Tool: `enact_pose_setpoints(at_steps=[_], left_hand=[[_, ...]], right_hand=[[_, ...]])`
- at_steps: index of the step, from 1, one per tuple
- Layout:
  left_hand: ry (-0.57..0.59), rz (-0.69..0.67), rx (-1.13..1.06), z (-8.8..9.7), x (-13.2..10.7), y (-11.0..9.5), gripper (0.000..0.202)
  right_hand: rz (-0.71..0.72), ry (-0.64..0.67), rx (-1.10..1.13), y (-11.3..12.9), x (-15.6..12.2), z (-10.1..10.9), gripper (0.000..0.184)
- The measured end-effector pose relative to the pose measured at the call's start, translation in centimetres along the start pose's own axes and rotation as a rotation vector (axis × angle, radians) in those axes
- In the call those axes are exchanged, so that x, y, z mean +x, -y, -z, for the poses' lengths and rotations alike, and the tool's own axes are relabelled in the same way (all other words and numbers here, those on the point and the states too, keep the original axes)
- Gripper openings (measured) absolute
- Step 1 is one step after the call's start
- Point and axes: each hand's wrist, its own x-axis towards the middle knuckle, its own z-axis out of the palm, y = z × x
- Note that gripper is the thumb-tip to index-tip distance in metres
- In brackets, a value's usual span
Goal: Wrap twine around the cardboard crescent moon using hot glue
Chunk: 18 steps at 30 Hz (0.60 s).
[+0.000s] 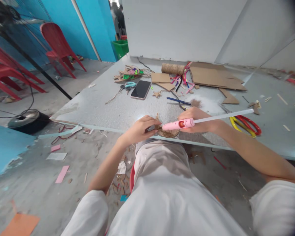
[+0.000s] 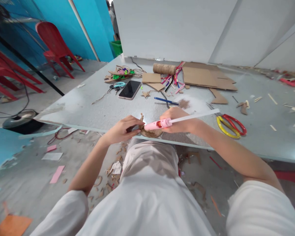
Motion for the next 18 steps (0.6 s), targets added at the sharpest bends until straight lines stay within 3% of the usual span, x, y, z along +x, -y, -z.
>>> enact_pose_setpoints(at_steps=[18], left_hand=[[0.008,-0.003,0.009,0.1,0.1,-0.1,0.023]], right_hand=[[-0.034,0.137,0.03,-0.1,0.7,1.8,0.022]])
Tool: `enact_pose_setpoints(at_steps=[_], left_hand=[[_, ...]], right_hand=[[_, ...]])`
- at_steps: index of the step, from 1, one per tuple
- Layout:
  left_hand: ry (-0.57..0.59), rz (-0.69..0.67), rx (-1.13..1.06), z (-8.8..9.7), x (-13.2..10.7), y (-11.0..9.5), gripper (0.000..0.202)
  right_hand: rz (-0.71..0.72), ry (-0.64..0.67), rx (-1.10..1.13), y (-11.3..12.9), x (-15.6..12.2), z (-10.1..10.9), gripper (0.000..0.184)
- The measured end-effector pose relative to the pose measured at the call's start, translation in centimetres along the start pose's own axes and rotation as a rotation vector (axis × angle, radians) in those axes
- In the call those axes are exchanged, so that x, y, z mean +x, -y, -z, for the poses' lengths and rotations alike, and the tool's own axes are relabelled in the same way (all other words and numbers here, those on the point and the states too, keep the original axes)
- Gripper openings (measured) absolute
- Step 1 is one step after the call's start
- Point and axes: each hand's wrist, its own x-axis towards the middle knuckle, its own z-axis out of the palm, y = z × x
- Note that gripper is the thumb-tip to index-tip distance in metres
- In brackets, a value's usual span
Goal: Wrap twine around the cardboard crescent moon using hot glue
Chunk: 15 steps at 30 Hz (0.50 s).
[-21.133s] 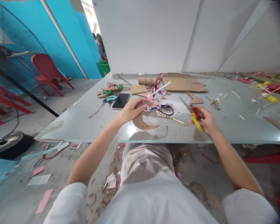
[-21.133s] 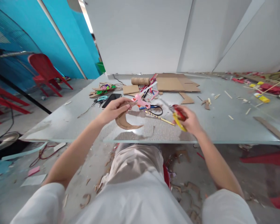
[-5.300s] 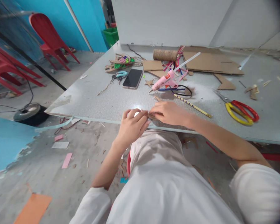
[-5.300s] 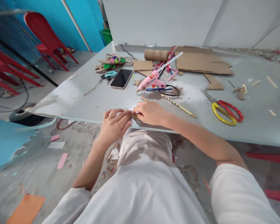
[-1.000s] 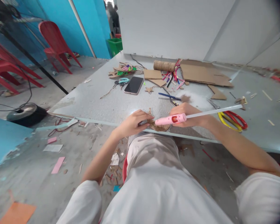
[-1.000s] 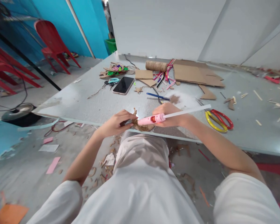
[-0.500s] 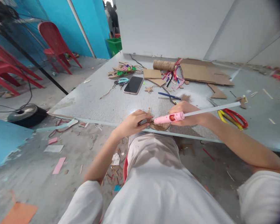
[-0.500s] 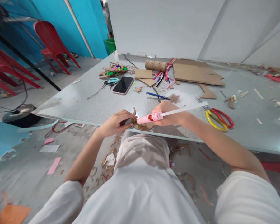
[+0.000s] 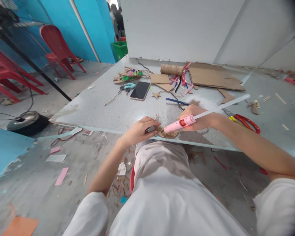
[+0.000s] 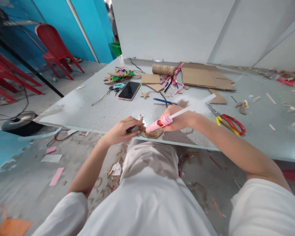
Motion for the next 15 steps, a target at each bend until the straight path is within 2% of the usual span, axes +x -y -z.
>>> enact_pose_setpoints(at_steps=[6,9,10,13,15], left_hand=[[-0.008,-0.007,0.013,0.0,0.0,0.0,0.024],[-0.001,0.001,0.017,0.0,0.0,0.0,0.024],[0.0,0.003,0.018,0.0,0.0,0.0,0.024],[0.002,0.01,0.016,0.0,0.0,-0.1,0.024],[0.002,0.021,0.013,0.0,0.0,-0.1,0.024]], right_hand=[[-0.06,0.034,0.15,-1.3,0.1,0.3,0.019],[-0.052,0.061,0.173,-1.4,0.3,1.1,0.007],[-0.036,0.087,0.203,-1.4,0.4,1.5,0.008],[0.018,0.195,0.343,-1.3,0.8,2.8,0.036],[0.016,0.257,0.408,-1.4,1.2,3.3,0.042]])
